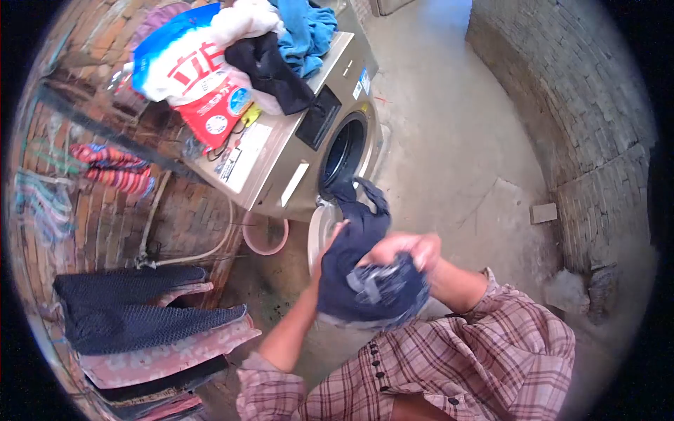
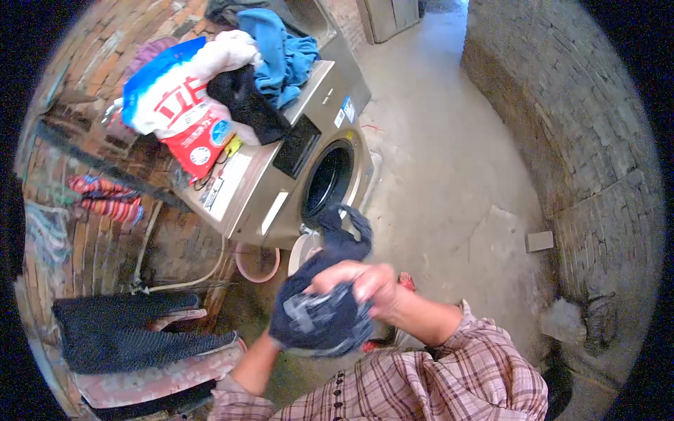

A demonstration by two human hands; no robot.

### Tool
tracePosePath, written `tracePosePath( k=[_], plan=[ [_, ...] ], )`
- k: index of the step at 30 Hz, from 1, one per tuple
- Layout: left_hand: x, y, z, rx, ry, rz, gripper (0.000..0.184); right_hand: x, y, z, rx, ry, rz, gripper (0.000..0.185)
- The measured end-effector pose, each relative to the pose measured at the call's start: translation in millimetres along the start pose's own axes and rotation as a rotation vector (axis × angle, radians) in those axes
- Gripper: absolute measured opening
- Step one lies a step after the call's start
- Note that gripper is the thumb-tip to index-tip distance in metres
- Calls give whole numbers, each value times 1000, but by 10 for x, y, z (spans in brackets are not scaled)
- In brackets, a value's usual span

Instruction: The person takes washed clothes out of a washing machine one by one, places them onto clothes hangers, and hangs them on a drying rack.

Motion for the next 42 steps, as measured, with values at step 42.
tracePosePath(
  k=[42],
  plan=[
    [-803,-5518,-3262,-946,-1272,-82,34,-4021,1496,3095,728,-1445,-40,61]
  ],
)
Point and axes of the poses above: each hand's wrist, its own y-axis towards the middle knuckle, its own z-axis out of the palm, x = y × z, the point moved 7 cm from there along y, towards the middle knuckle, and after that the axes turned 1 degree about y, right-handed, at the moved point
